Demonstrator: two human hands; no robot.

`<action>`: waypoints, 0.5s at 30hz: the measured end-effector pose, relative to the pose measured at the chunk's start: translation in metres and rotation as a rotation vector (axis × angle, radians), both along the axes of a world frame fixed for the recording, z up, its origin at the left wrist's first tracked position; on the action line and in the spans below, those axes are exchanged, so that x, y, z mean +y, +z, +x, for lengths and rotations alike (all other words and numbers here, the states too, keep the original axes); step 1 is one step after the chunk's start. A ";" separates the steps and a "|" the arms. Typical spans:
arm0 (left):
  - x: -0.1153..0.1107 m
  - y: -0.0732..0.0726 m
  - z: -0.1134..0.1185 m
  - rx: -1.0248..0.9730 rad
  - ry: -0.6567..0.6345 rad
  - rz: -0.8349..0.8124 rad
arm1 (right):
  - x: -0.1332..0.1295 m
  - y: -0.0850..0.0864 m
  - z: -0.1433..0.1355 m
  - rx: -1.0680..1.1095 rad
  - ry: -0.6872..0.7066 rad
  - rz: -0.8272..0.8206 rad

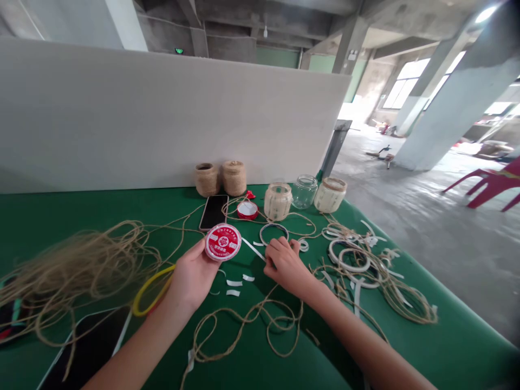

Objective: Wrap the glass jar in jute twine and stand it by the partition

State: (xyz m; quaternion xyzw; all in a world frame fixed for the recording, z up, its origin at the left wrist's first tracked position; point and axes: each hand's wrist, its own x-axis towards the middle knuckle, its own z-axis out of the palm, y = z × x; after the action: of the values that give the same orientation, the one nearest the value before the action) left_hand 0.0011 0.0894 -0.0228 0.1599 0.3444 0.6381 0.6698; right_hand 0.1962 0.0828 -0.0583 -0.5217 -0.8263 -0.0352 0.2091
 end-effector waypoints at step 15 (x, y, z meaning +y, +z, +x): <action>0.020 -0.002 -0.014 -0.086 0.163 -0.024 | -0.033 0.020 -0.021 0.075 0.319 -0.233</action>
State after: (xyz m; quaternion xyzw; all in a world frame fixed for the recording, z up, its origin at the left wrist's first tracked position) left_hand -0.0131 0.1095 -0.0252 0.0958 0.3348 0.6926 0.6317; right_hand 0.1749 0.0500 -0.0382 -0.4059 -0.8886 0.1138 0.1807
